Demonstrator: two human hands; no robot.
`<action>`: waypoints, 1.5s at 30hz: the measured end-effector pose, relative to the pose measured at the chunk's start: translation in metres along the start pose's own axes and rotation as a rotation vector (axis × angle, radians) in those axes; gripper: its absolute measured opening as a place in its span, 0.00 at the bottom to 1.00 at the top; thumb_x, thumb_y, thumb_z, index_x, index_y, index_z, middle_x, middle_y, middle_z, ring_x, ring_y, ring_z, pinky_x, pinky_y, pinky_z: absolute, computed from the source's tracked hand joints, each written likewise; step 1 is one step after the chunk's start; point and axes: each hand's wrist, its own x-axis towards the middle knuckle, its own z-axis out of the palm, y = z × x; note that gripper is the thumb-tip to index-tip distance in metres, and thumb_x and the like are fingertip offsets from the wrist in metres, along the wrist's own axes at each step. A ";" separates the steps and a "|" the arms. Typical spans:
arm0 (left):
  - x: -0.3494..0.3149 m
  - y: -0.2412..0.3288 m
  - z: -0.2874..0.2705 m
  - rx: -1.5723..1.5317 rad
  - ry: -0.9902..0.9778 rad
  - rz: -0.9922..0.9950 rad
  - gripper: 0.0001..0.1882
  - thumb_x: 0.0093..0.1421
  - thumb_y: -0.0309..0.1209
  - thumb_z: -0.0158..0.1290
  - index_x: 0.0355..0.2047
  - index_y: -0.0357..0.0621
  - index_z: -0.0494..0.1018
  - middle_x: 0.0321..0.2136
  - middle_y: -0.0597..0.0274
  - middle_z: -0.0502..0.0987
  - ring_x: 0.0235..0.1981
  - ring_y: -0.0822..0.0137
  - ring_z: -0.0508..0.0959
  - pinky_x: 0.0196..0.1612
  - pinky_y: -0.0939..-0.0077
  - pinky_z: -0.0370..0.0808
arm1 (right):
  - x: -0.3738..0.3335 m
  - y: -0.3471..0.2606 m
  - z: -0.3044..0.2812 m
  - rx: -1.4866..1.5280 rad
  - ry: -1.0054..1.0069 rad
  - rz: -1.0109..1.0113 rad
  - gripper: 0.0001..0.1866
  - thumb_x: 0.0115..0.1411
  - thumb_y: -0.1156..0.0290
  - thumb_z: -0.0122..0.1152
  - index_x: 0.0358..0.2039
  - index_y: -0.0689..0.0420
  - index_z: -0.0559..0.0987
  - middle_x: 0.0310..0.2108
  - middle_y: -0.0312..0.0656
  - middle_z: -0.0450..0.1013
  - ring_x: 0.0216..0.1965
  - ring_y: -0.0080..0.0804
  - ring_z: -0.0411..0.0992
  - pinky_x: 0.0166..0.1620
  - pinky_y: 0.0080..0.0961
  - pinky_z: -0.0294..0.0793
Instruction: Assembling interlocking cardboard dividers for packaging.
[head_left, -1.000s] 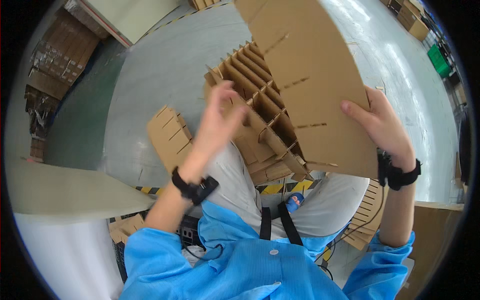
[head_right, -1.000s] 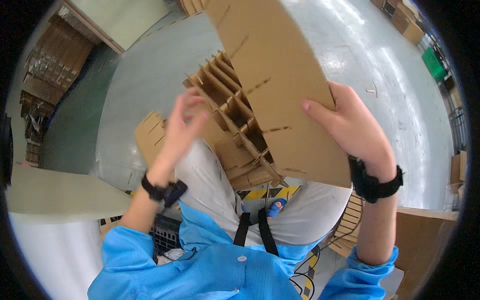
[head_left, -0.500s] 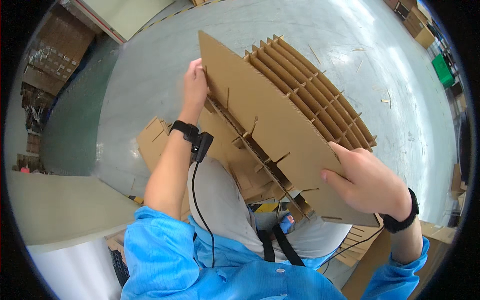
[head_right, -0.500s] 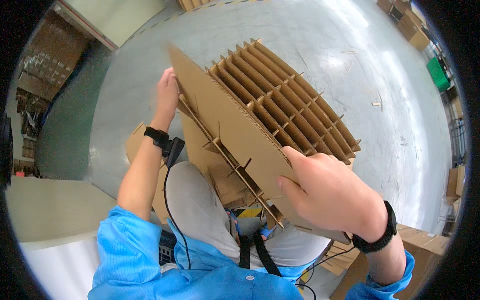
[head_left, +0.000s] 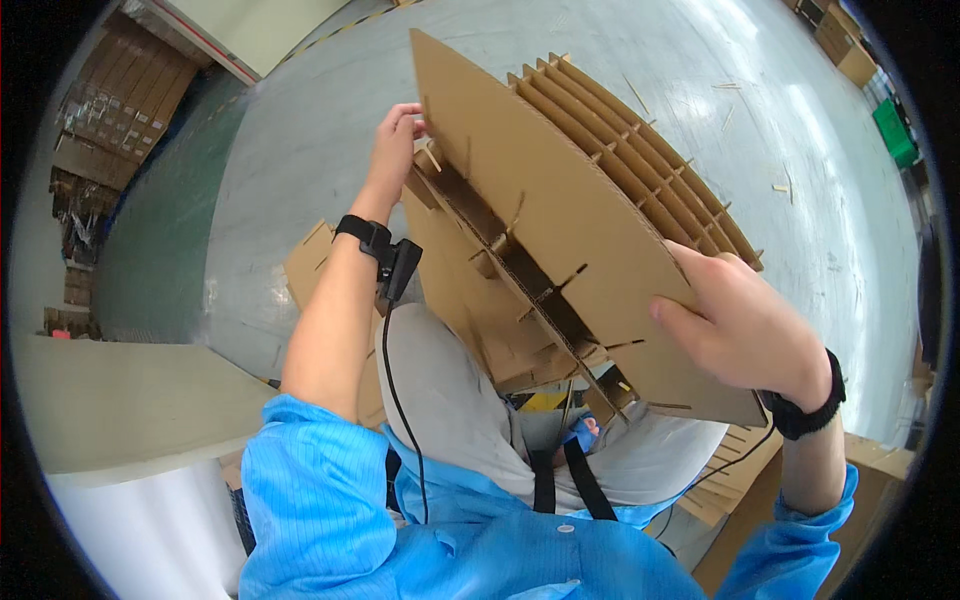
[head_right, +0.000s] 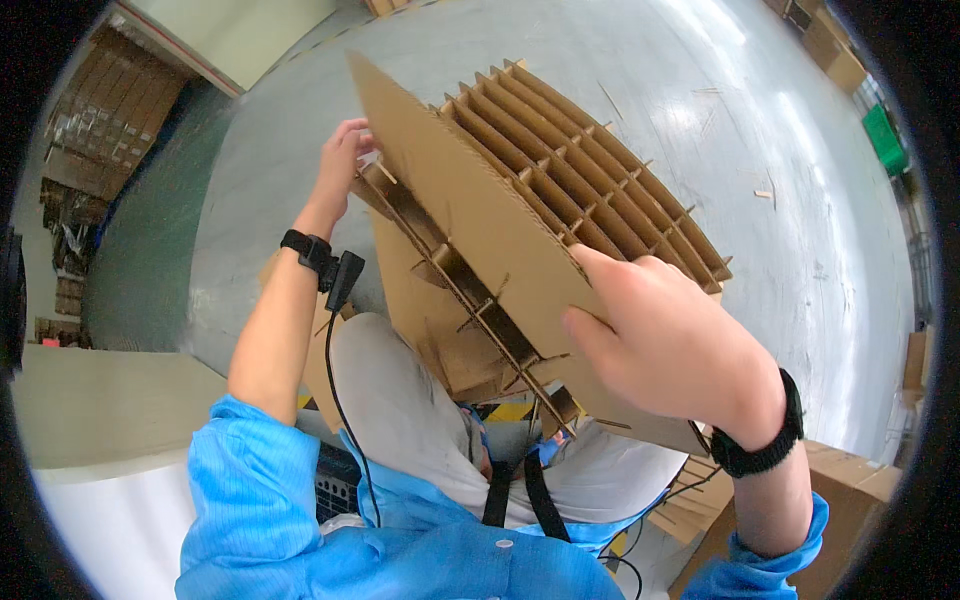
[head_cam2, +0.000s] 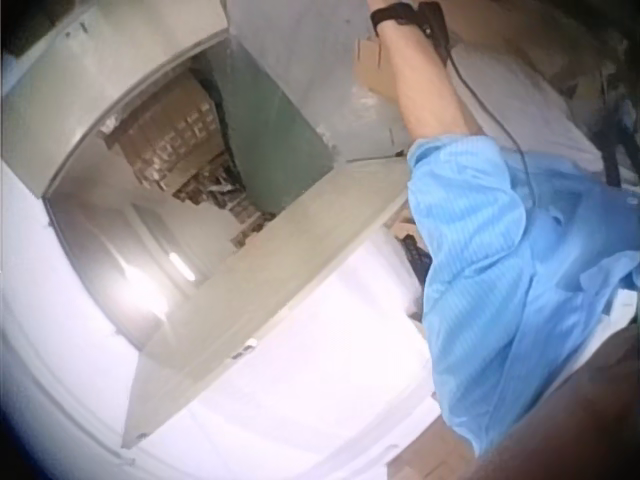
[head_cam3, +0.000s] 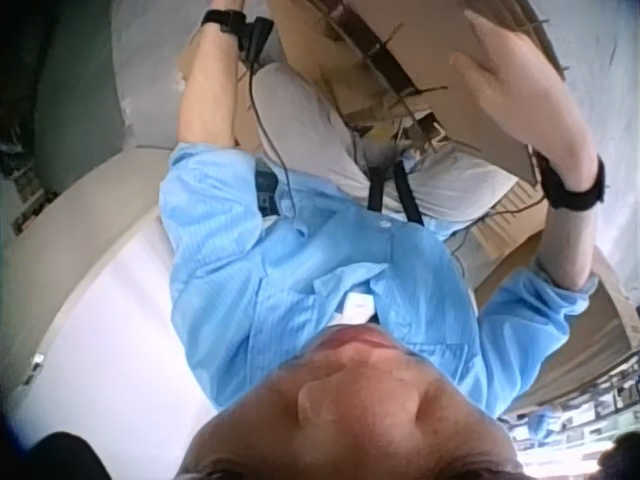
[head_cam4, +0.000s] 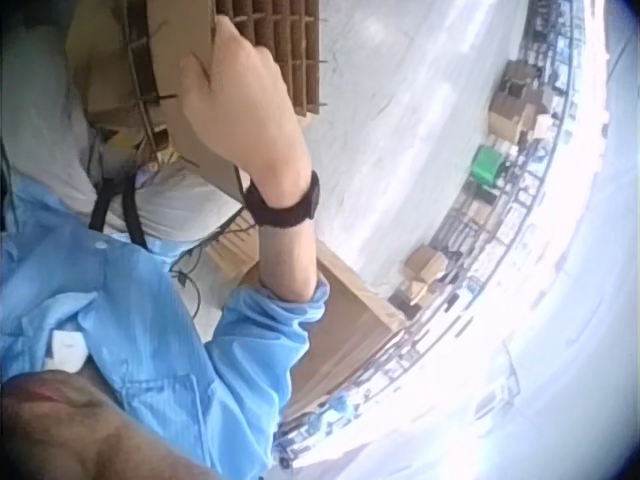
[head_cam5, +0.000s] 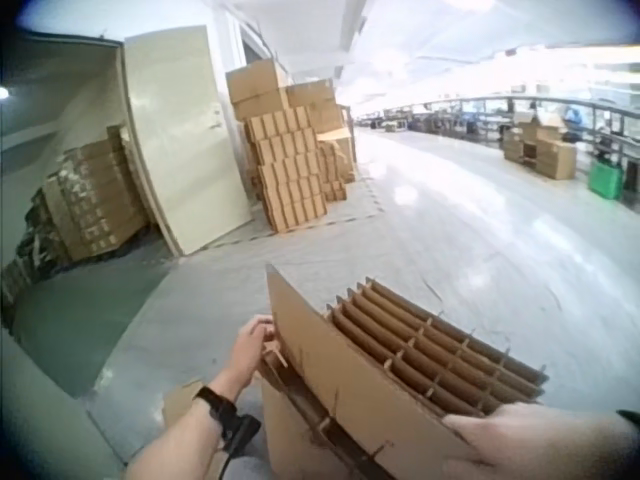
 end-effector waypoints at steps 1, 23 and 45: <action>0.000 0.000 0.000 -0.023 0.009 0.005 0.14 0.69 0.37 0.39 0.46 0.52 0.73 0.39 0.71 0.78 0.43 0.74 0.74 0.47 0.71 0.66 | -0.001 -0.002 0.002 0.001 0.007 0.008 0.10 0.58 0.73 0.54 0.37 0.66 0.71 0.25 0.61 0.73 0.34 0.62 0.74 0.39 0.49 0.73; 0.036 0.028 0.008 0.882 0.037 0.342 0.29 0.67 0.46 0.42 0.63 0.43 0.63 0.68 0.43 0.55 0.70 0.51 0.53 0.68 0.51 0.55 | -0.010 0.030 0.083 -0.147 0.355 -0.092 0.29 0.65 0.53 0.55 0.57 0.63 0.68 0.56 0.58 0.68 0.58 0.53 0.67 0.58 0.44 0.69; 0.003 -0.006 0.023 0.040 0.392 0.142 0.31 0.72 0.53 0.37 0.55 0.34 0.68 0.56 0.45 0.71 0.60 0.52 0.68 0.64 0.60 0.59 | 0.007 0.036 0.159 -0.332 0.351 -0.105 0.37 0.56 0.73 0.52 0.68 0.56 0.57 0.27 0.44 0.78 0.26 0.43 0.79 0.26 0.38 0.76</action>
